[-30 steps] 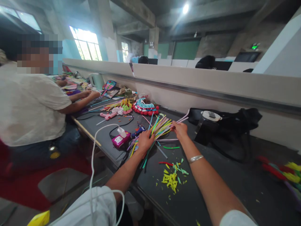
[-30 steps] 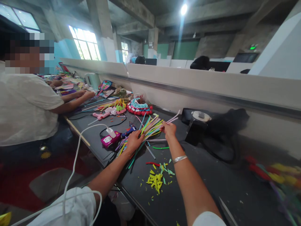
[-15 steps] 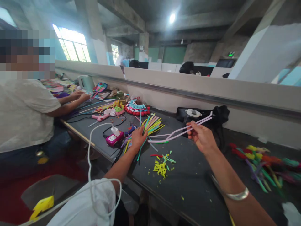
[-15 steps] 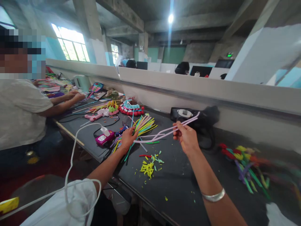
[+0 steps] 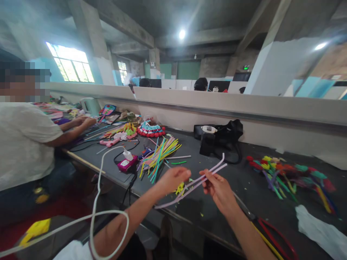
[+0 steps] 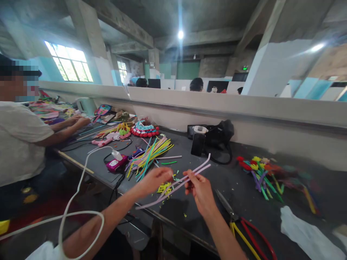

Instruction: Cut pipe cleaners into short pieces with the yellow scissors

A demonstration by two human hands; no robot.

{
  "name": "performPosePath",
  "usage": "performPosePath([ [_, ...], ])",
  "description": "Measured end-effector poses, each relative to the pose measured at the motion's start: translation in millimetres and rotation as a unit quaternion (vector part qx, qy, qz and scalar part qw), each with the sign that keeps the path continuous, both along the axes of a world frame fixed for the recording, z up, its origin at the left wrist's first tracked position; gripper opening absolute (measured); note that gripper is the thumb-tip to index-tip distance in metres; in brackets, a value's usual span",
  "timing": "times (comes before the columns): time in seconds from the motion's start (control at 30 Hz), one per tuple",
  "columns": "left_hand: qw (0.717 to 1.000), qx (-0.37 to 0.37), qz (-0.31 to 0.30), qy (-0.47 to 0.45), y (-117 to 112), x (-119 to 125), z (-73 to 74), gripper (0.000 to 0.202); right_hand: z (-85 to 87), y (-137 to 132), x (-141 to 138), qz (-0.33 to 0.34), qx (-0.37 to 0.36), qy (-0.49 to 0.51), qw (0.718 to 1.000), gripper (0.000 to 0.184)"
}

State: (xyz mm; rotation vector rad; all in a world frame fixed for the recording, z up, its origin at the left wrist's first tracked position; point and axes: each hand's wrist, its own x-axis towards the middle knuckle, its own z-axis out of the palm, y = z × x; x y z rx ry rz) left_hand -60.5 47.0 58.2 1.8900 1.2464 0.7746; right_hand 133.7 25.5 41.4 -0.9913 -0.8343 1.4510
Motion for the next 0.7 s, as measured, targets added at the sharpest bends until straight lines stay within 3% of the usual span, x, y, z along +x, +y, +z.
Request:
performPosePath([
  [0.07, 0.982, -0.147, -0.078, -0.084, -29, 15, -12.2, 0.051, -7.5, -12, -4, 0.006, -0.007, -0.003, 1.000, 0.039],
  [0.2, 0.935, -0.285, -0.031, -0.208, -64, 24, -30.5, 0.051, -18.4, -30, 1, 0.004, -0.021, -0.016, 1.000, 0.040],
  [0.3, 0.923, -0.316, -0.026, -0.219, -79, 21, -33.6, 0.049, -20.1, -38, 17, -0.031, -0.026, -0.021, 0.999, 0.038],
  [0.53, 0.933, -0.304, -0.059, -0.182, -109, 12, -30.3, 0.047, -20.5, -47, 44, -0.071, -0.040, -0.031, 0.996, 0.034],
  [0.6, 0.924, -0.326, -0.050, -0.193, -118, 3, -33.2, 0.049, -20.2, -45, 65, -0.096, -0.037, -0.029, 0.994, 0.033],
  [0.7, 0.898, -0.368, -0.014, -0.241, -133, -21, -42.6, 0.047, -15.7, -42, 118, -0.187, -0.026, -0.012, 0.982, 0.027],
])
